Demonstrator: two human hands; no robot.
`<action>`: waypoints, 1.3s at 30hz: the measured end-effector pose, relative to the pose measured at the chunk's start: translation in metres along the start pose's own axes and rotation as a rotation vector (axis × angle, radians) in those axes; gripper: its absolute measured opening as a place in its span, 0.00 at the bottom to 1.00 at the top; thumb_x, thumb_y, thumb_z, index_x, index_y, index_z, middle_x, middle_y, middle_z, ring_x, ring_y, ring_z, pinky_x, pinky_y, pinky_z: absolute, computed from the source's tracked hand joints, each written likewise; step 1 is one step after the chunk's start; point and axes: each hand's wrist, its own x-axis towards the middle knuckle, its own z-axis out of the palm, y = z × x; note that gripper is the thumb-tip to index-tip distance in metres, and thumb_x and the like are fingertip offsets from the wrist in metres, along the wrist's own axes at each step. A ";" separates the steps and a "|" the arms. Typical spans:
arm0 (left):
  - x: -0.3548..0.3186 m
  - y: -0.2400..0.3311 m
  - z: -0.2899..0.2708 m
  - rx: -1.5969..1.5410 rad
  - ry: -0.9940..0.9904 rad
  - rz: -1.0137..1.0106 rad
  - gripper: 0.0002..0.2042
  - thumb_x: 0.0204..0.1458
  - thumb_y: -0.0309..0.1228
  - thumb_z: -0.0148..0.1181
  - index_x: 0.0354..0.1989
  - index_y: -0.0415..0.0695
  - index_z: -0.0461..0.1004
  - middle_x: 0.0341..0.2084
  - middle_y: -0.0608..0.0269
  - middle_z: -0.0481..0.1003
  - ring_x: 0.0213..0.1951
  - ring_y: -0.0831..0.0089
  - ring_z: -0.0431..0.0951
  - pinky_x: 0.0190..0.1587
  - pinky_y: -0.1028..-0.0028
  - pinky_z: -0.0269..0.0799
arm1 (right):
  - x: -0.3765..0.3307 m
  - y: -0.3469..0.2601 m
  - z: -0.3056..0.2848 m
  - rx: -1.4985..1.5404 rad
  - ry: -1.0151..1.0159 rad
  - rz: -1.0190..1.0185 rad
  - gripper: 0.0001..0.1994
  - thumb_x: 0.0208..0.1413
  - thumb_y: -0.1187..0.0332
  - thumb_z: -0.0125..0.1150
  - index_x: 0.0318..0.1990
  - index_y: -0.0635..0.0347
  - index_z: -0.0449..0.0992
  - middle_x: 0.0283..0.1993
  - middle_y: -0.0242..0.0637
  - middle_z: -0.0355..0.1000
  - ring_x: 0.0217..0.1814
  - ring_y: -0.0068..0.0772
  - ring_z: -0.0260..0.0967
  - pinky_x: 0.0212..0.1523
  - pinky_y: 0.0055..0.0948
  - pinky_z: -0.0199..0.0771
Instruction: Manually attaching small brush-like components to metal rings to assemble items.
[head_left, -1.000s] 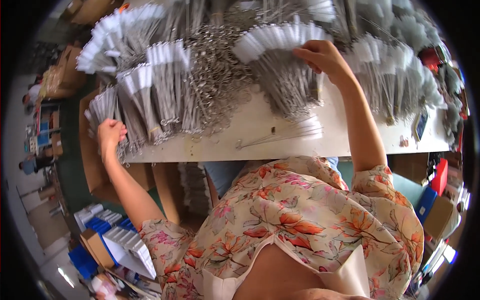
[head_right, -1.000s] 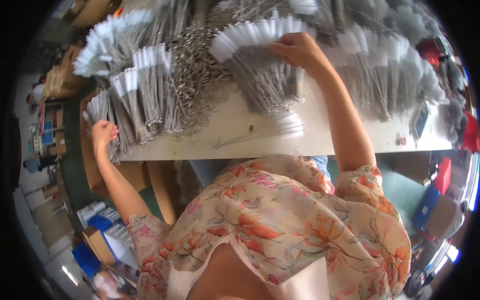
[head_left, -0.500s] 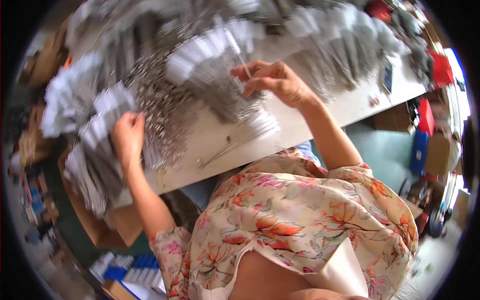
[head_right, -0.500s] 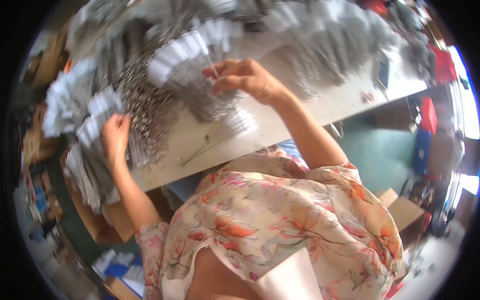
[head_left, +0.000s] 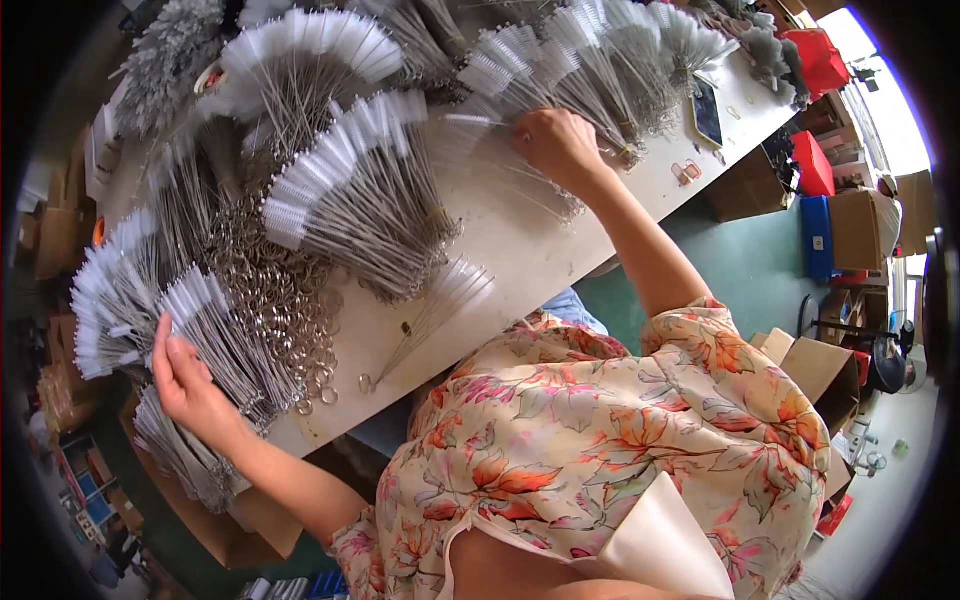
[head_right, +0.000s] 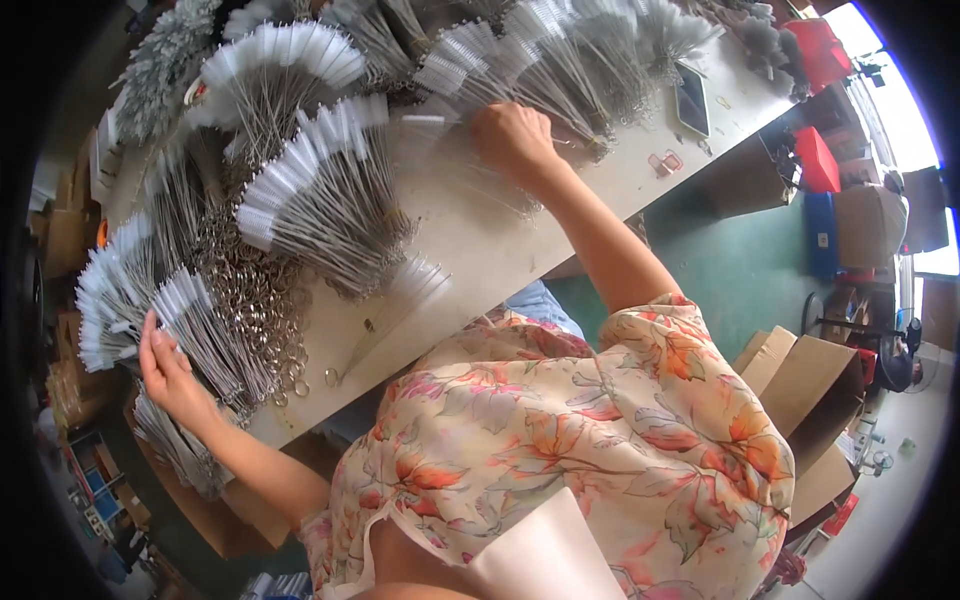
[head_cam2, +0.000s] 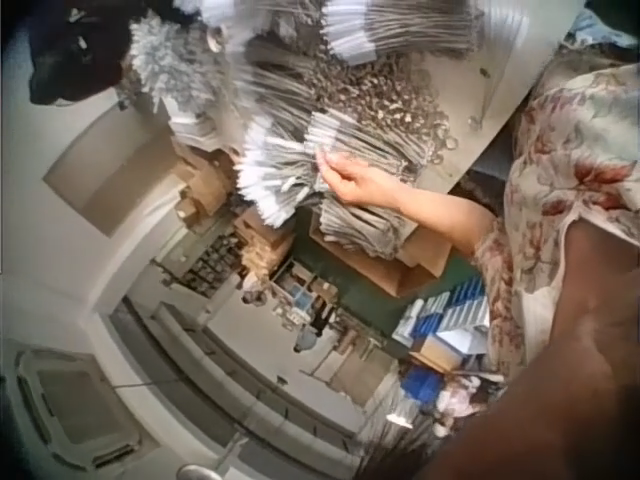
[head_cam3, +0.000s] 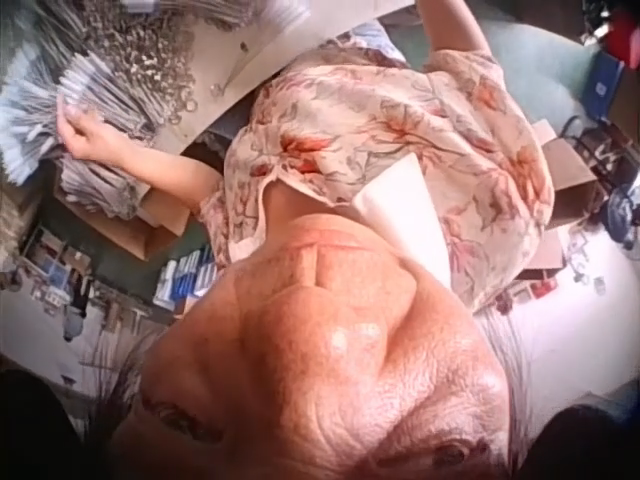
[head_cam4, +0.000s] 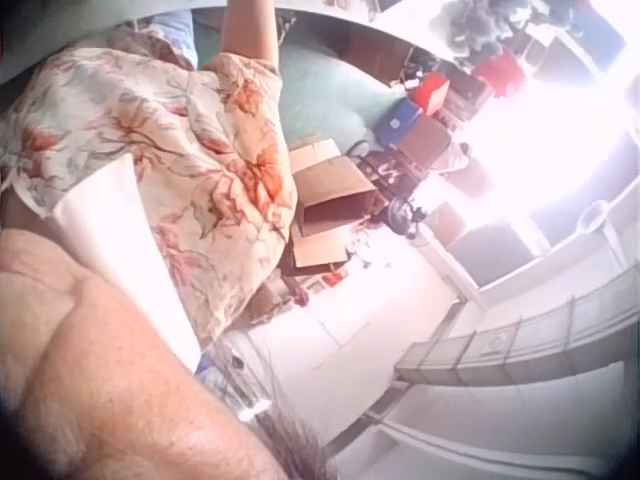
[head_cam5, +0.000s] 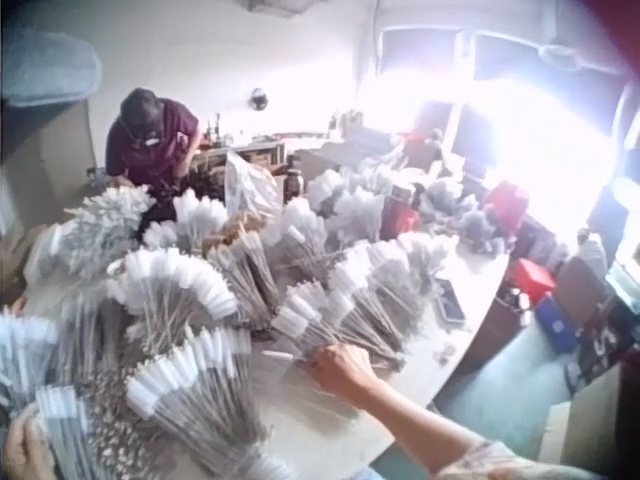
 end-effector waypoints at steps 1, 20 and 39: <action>-0.001 0.003 -0.003 0.002 -0.002 0.048 0.13 0.58 0.29 0.46 0.49 0.41 0.70 0.21 0.76 0.60 0.20 0.90 0.53 0.19 0.86 0.48 | 0.001 -0.001 -0.004 -0.001 0.015 0.006 0.07 0.45 0.63 0.55 0.28 0.50 0.78 0.29 0.36 0.72 0.31 0.38 0.71 0.33 0.37 0.68; -0.020 -0.010 0.012 -0.445 -0.201 -0.402 0.15 0.59 0.36 0.44 0.42 0.36 0.70 0.21 0.72 0.61 0.15 0.90 0.51 0.13 0.88 0.41 | 0.099 0.134 -0.078 0.121 0.263 0.214 0.13 0.36 0.55 0.61 0.31 0.46 0.80 0.31 0.36 0.75 0.36 0.38 0.73 0.38 0.34 0.71; -0.052 0.063 0.063 -0.519 -0.416 -0.135 0.10 0.57 0.28 0.45 0.39 0.34 0.71 0.15 0.69 0.64 0.13 0.88 0.58 0.13 0.87 0.52 | 0.007 -0.060 -0.115 1.371 -0.110 -0.464 0.08 0.52 0.75 0.47 0.39 0.66 0.69 0.39 0.37 0.66 0.40 0.29 0.68 0.45 0.27 0.69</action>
